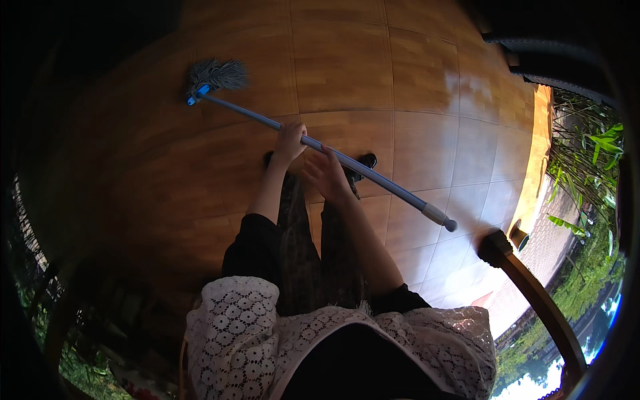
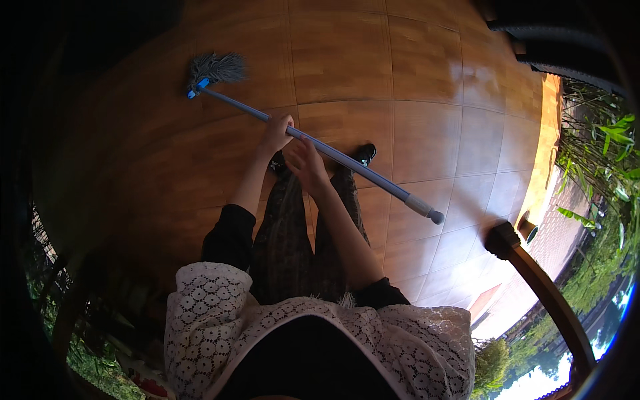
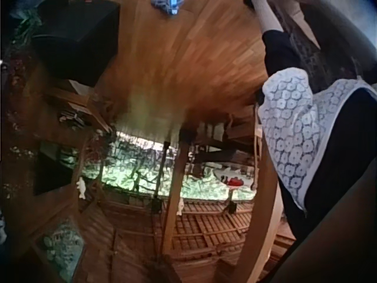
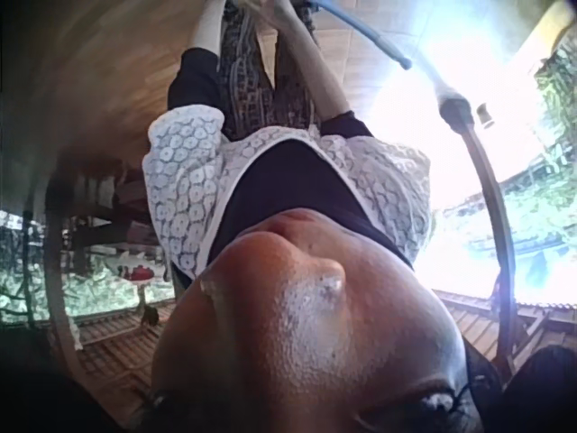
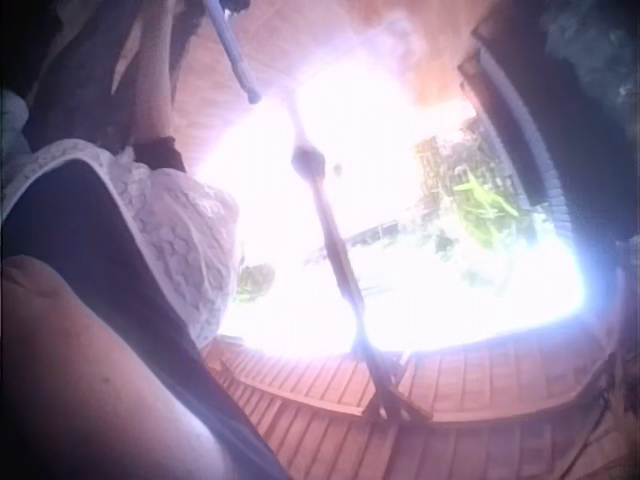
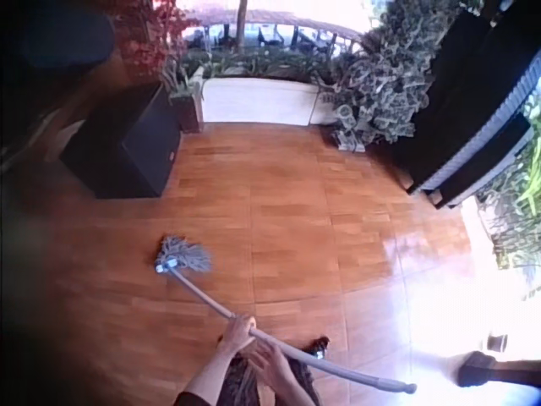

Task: The person pours pink cleaning liquid into a bucket of water, then dips a mop into the bucket and wrings it out. The person proceeds to mop the tiled floor in a covered outdoor area, moving around furniture and plants.

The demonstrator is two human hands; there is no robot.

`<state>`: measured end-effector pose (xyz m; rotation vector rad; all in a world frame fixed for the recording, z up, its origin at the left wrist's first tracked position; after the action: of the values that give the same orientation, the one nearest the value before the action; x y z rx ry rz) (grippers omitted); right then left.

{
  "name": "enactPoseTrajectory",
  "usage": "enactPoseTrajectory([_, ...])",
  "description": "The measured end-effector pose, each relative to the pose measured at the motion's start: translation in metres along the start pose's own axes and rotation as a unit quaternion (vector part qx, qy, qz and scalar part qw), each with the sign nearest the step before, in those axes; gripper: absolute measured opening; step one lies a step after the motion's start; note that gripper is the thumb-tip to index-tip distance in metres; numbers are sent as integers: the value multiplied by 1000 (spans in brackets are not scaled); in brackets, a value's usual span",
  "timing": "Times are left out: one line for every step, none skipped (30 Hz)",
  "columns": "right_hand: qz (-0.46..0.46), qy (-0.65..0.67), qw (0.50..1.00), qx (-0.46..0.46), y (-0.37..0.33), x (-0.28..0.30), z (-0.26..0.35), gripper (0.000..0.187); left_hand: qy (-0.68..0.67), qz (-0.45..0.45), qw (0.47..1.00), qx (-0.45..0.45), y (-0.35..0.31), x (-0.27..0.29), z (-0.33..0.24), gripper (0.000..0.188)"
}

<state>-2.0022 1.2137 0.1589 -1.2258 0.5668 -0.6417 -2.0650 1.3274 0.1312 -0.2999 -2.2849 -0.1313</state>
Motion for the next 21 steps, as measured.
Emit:
enactPoseTrajectory([80, -132, 985, 84, -8, -29, 2, 59, 1, 15, 1000, 15, -8, 5, 26, 14])
enactPoseTrajectory([155, -258, 940, 163, -29, -65, 3, 60, 0, 34, 999, 32, -16, 8, 47, 16])
enactPoseTrajectory([217, -375, 869, 239, -48, -89, 0, 62, -6, 11, 999, 45, -19, 15, 51, 18])
enactPoseTrajectory([96, -502, 777, 367, -44, -98, 22, 59, -11, -12, 998, 59, -21, 22, 54, 21])
enactPoseTrajectory([32, -605, 692, 392, -33, -98, 23, 58, -16, -37, 997, 67, -18, 32, 53, 24])
enactPoseTrajectory([-28, -693, 590, 413, -14, -95, 25, 58, -61, -39, 994, 81, -16, 38, 47, 27])
enactPoseTrajectory([-85, -766, 476, 424, 1, -95, 27, 57, -74, -30, 995, 62, -17, 41, 43, 27])
enactPoseTrajectory([-26, -766, 547, 336, 20, -94, 12, 57, -86, -21, 995, 44, -20, 45, 44, 28])
enactPoseTrajectory([29, -756, 608, 238, 31, -86, 0, 56, -103, -9, 994, 28, -23, 44, 42, 28])
enactPoseTrajectory([80, -735, 660, 135, 37, -79, -17, 56, -97, -9, 995, 14, -24, 48, 46, 27])
enactPoseTrajectory([87, -739, 635, 209, 40, -83, -17, 54, -91, -5, 996, 4, -30, 50, 56, 25])
enactPoseTrajectory([92, -736, 608, 283, 38, -86, -18, 53, -87, 0, 996, -9, -33, 52, 69, 23])
enactPoseTrajectory([96, -728, 578, 356, 33, -88, -17, 52, -82, 6, 996, -24, -34, 53, 80, 22])
enactPoseTrajectory([96, -726, 582, 353, 28, -87, -31, 48, -30, 48, 998, -9, -42, 47, 108, 24])
enactPoseTrajectory([81, -723, 587, 354, 21, -80, -31, 44, 23, 67, 997, -18, -44, 42, 108, 24])
enactPoseTrajectory([72, -718, 592, 358, 12, -73, -29, 43, 76, 87, 993, -28, -45, 36, 108, 24])
enactPoseTrajectory([59, -713, 596, 365, -4, -71, -20, 41, 128, 105, 985, -41, -43, 30, 102, 24])
enactPoseTrajectory([40, -726, 582, 363, -14, -70, -12, 40, 109, 117, 987, -18, -44, 25, 101, 28])
enactPoseTrajectory([19, -739, 569, 361, -24, -67, 3, 39, 100, 60, 993, -26, -40, 28, 87, 29])
enactPoseTrajectory([-4, -750, 555, 358, -38, -61, 20, 38, 63, 26, 998, -11, -34, 26, 70, 28])
enactPoseTrajectory([-16, -758, 545, 358, -51, -55, 39, 37, 28, -9, 1000, 4, -26, 24, 53, 27])
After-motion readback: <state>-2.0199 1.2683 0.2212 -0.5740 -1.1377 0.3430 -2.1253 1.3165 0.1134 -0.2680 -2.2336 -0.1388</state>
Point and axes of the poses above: each hand's wrist, its own y-axis towards the middle knuckle, its own x-axis out of the back of the hand, z = x × y, the point moved 10 cm from there along y, towards the middle knuckle, and after that the axes turned 15 degrees about -z, right-handed, at the moved point
